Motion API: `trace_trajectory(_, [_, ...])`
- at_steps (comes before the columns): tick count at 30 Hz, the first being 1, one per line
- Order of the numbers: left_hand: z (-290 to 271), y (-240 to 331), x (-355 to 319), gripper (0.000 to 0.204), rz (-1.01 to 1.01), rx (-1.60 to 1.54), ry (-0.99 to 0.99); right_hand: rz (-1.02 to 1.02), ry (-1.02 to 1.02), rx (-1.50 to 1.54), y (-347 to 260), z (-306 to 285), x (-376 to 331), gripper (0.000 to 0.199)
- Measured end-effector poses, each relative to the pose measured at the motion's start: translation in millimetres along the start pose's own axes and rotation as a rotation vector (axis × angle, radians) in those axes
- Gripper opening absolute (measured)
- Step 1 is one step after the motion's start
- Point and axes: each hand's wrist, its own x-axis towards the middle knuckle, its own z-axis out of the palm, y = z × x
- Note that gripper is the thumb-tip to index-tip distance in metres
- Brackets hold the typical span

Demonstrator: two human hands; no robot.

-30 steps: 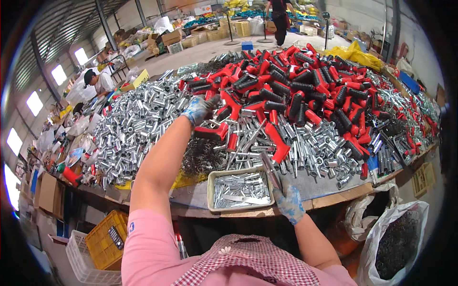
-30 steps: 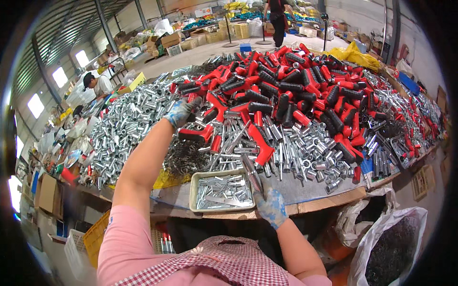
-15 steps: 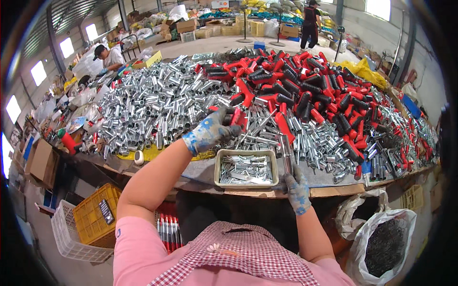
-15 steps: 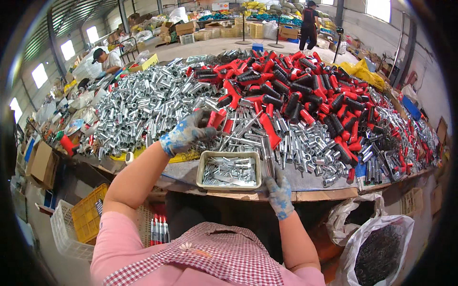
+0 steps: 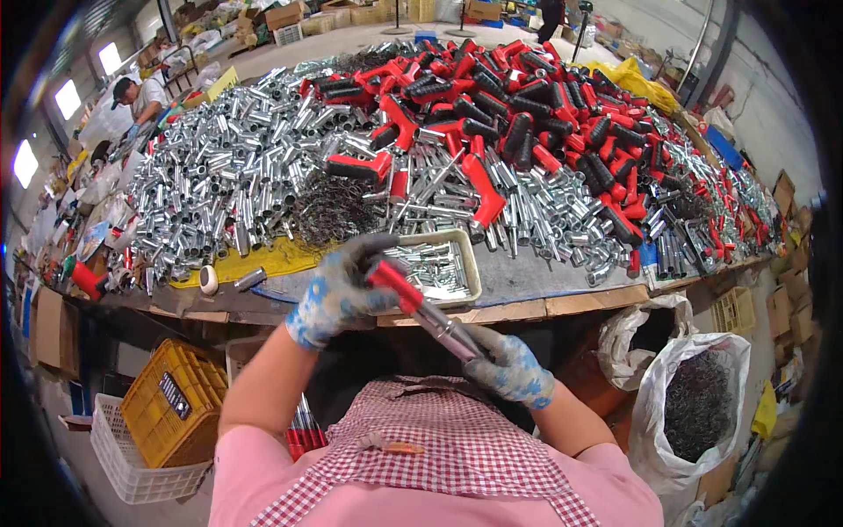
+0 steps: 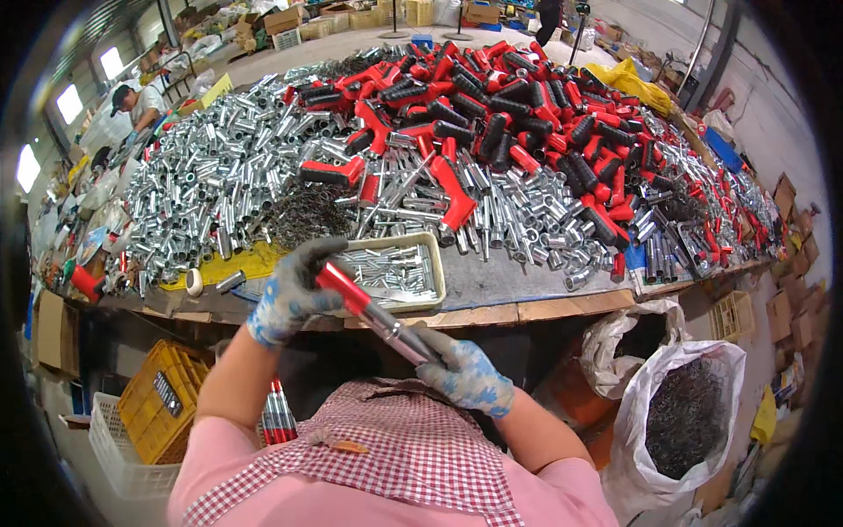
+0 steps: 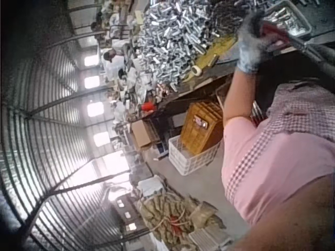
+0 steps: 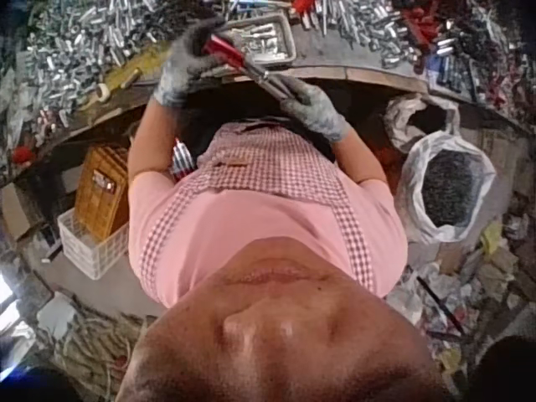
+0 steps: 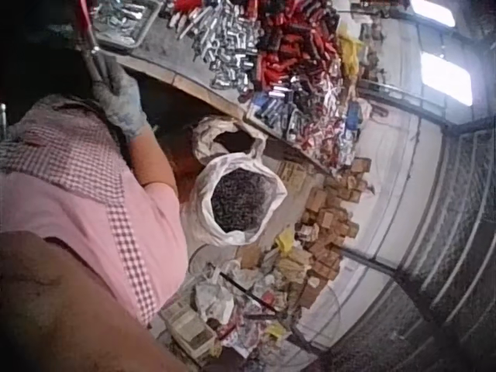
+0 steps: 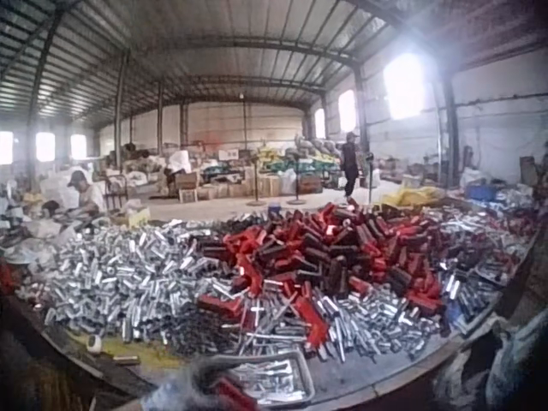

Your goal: Manually assemble tool shafts into plastic handles and attach small components like pins and tips.

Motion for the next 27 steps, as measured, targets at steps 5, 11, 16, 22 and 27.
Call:
trace_trajectory(5, [48,-74,-42,0.084,-0.086,-0.629,0.047,0.150,-0.283,0.888,2,44,12,0.059])
trace_trajectory(11, [32,-74,-66,0.075,-0.177,-0.572,-0.035,0.079,-0.410,0.652,8,68,49,0.047])
trace_trajectory(16, [18,-105,-85,0.054,-0.123,-0.761,0.085,-0.190,-0.506,-0.466,-45,30,90,0.035])
trace_trajectory(22, [19,-114,-90,0.043,-0.237,-1.097,-0.052,-0.224,0.188,-0.805,-55,-7,189,0.021])
trace_trajectory(27, [25,-99,-80,0.038,-0.339,-0.675,0.013,-0.362,0.017,-1.297,-50,-6,267,0.025])
